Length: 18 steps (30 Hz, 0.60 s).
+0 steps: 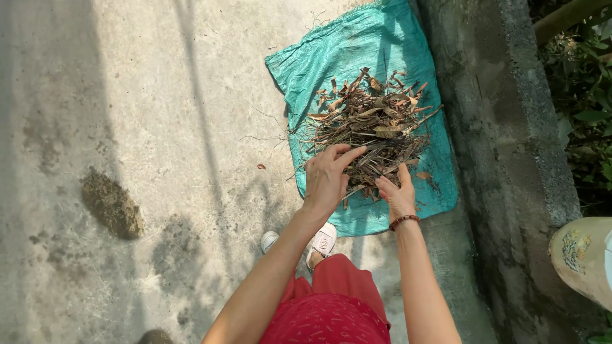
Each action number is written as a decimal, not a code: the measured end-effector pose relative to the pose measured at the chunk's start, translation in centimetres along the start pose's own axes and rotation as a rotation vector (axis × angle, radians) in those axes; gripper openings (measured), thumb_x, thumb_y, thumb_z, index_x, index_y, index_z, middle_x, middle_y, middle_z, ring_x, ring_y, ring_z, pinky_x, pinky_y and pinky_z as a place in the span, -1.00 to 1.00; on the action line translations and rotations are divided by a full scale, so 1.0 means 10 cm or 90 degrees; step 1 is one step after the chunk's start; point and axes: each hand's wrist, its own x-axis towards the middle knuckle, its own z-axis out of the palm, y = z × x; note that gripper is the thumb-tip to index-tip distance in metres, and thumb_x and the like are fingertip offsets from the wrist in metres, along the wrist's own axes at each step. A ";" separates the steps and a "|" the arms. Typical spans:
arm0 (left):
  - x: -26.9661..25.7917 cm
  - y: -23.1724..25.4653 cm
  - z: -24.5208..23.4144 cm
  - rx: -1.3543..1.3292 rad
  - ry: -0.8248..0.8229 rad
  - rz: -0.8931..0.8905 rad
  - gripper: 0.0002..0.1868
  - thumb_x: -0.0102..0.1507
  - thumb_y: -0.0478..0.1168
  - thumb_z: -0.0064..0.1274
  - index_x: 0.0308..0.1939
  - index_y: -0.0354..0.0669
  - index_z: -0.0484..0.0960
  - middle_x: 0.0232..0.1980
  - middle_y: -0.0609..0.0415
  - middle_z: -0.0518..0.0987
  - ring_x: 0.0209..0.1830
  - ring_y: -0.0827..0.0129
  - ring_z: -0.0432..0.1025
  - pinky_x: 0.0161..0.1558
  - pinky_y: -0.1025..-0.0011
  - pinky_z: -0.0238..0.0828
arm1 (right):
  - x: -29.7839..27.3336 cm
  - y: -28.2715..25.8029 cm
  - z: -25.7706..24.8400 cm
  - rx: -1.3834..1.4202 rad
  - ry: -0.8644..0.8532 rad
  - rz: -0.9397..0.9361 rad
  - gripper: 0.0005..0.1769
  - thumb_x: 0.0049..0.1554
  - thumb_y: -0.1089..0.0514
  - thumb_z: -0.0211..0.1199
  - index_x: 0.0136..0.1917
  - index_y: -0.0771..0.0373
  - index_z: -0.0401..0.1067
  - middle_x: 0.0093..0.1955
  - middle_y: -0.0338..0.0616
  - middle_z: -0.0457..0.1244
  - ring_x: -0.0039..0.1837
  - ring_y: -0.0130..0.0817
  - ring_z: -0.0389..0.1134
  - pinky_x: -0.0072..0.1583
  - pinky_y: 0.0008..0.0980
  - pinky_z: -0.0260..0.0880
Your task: Gathering dry leaves and twigs from a garden area and placing them on a tarp.
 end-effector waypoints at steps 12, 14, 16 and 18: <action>-0.01 -1.15 -1.29 -0.036 -0.021 -0.104 -0.27 0.16 -0.50 0.08 0.35 0.24 0.50 0.21 0.02 0.49 0.16 0.20 0.47 0.28 0.14 0.22 | 0.00 -0.17 1.43 -0.122 0.044 0.069 -0.16 0.05 0.16 0.39 0.55 0.00 0.17 0.53 0.00 0.08 0.29 -0.23 0.32 0.10 -0.27 0.49; 0.05 -1.41 -1.73 -0.040 0.019 -0.076 -0.27 0.12 -0.50 0.10 0.33 0.20 0.50 0.24 0.00 0.47 0.16 0.17 0.46 0.28 0.12 0.19 | -0.06 -0.30 1.91 -0.083 0.017 0.048 -0.19 0.06 0.16 0.38 0.54 0.02 0.18 0.52 -0.01 0.09 0.28 -0.24 0.34 0.10 -0.29 0.47; 0.07 -1.73 -2.21 -0.033 0.063 -0.057 -0.26 0.08 -0.50 0.12 0.31 0.15 0.50 0.28 -0.02 0.45 0.16 0.15 0.45 0.27 0.10 0.16 | -0.12 -0.43 2.48 -0.043 -0.023 0.033 -0.22 0.07 0.16 0.37 0.52 0.04 0.19 0.51 -0.02 0.10 0.26 -0.26 0.36 0.11 -0.32 0.46; 0.04 -2.08 -2.70 -0.034 0.084 -0.087 -0.35 0.12 -0.42 0.18 0.28 0.15 0.51 0.28 0.00 0.44 0.15 0.13 0.44 0.27 0.09 0.15 | -0.20 -0.56 3.06 -0.061 -0.044 -0.025 -0.25 0.08 0.18 0.39 0.50 0.09 0.23 0.49 0.02 0.13 0.26 -0.35 0.34 0.13 -0.32 0.48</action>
